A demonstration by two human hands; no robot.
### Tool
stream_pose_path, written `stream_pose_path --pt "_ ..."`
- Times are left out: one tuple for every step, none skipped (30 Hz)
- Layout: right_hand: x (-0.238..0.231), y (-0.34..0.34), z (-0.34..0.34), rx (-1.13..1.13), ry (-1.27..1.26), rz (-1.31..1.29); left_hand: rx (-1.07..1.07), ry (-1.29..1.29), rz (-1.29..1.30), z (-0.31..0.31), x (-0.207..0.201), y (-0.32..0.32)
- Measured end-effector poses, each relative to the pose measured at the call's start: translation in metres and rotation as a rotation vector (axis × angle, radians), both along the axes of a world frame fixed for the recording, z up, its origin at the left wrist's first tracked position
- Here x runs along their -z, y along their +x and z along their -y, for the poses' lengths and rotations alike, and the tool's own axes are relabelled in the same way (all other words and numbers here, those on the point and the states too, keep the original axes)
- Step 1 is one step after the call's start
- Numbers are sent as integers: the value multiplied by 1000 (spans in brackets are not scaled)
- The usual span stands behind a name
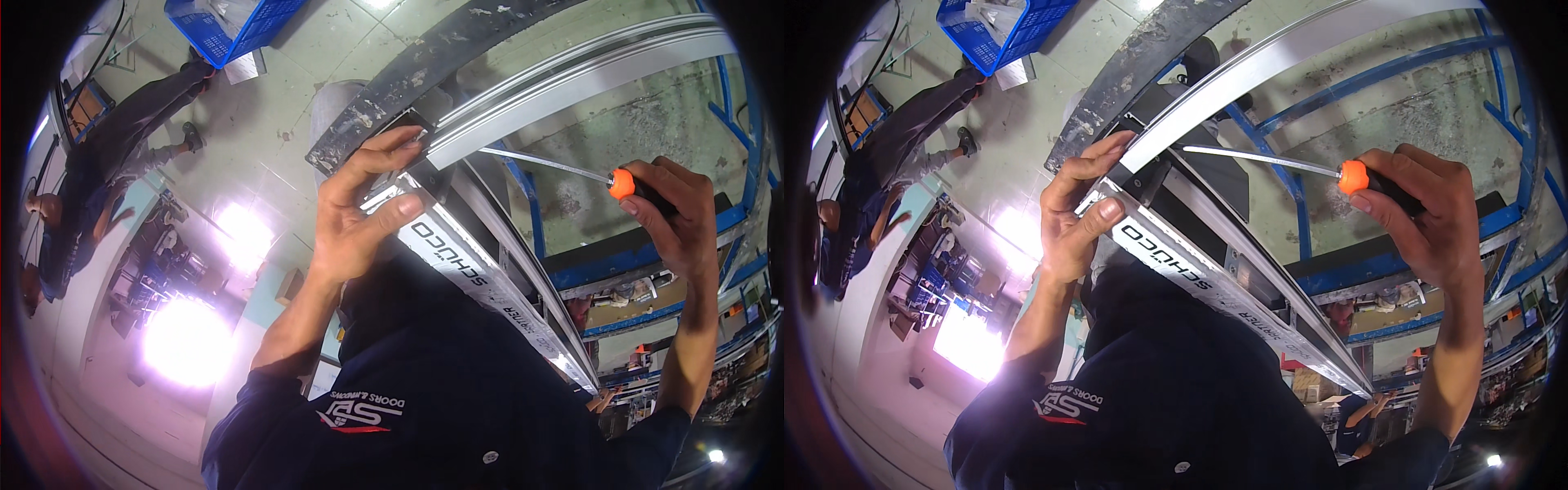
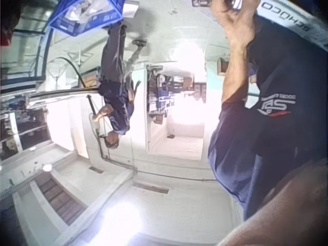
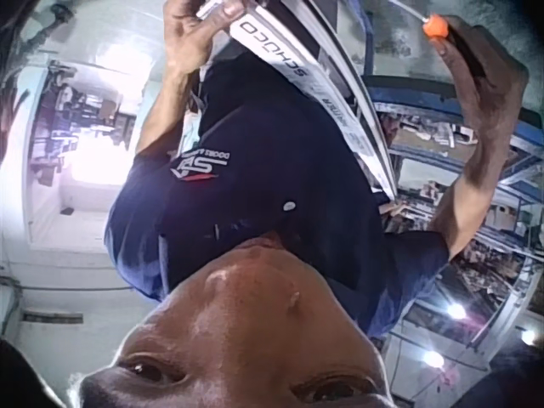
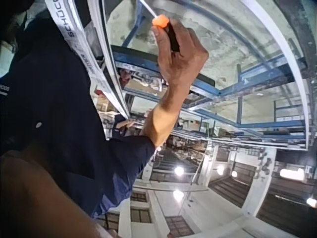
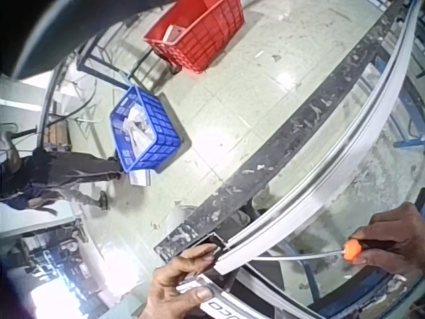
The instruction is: Assembling a window frame by securing corner brackets and profiles using a screwdriver.
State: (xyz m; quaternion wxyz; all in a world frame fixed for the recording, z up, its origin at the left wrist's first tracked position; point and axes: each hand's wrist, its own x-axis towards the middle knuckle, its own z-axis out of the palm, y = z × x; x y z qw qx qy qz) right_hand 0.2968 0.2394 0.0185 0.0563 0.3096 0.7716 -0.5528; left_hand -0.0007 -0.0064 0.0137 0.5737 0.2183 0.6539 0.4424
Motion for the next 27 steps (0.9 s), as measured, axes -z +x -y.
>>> stream_pose_path --pt "2 1 0 -3 -7 -1 2 -5 -2 0 0 -1" --pt "4 0 1 -2 -12 -2 2 -17 21 -1 -1 -2" --pt "6 0 2 -1 -40 -30 1 -30 48 -2 -1 -3" --pt "7 1 3 1 -68 -57 3 -35 50 -5 -3 -5" --pt "7 -1 4 3 -71 -54 18 -89 104 -11 -4 -8" --pt "8 -6 5 -8 -90 -82 34 -147 153 -15 -5 -11" --pt "8 -11 5 -18 -107 -109 36 -152 153 -16 -4 -12" --pt "8 -15 3 -14 -112 -109 36 -139 148 -17 -2 -12" --pt "6 -18 1 -49 -97 -112 36 -121 149 -19 0 -12" --pt "5 -19 -1 -83 -82 -115 40 -122 156 -20 1 -13" --pt "5 -18 -2 -80 -83 -108 39 -153 183 -19 2 -15" --pt "6 -18 -4 -84 -88 -119 37 -183 206 -20 2 -17" --pt "5 -17 -5 -89 -94 -130 72 -162 204 -15 7 -21" --pt "4 -17 -7 -88 -93 -129 72 -162 206 -15 6 -21" --pt "2 -17 -8 -108 -88 -107 71 -183 208 -14 7 -21" --pt "1 -18 -10 -128 -83 -86 70 -204 211 -13 8 -20" --pt "0 -19 -11 -129 -83 -81 70 -203 215 -15 9 -21" --pt "-1 -21 -12 -115 -98 -82 124 -227 231 -19 9 -24" --pt "-2 -24 -14 -101 -112 -83 178 -250 248 -22 10 -25" --pt "-3 -27 -17 -101 -112 -83 178 -251 248 -22 11 -26" --pt "-2 -30 -23 -127 -155 -76 165 -257 262 -21 12 -26" --pt "-2 -34 -30 -152 -198 -68 151 -264 276 -21 13 -26" --pt "-2 -38 -38 -228 -218 -6 150 -266 277 -19 15 -28" --pt "-3 -39 -40 -229 -214 3 179 -237 279 -17 19 -30" --pt "-4 -40 -42 -187 -209 36 208 -208 282 -16 22 -30" --pt "-6 -40 -44 -146 -204 69 206 -202 289 -15 23 -29" --pt "-4 -41 -45 -104 -207 90 190 -199 278 -15 22 -28"
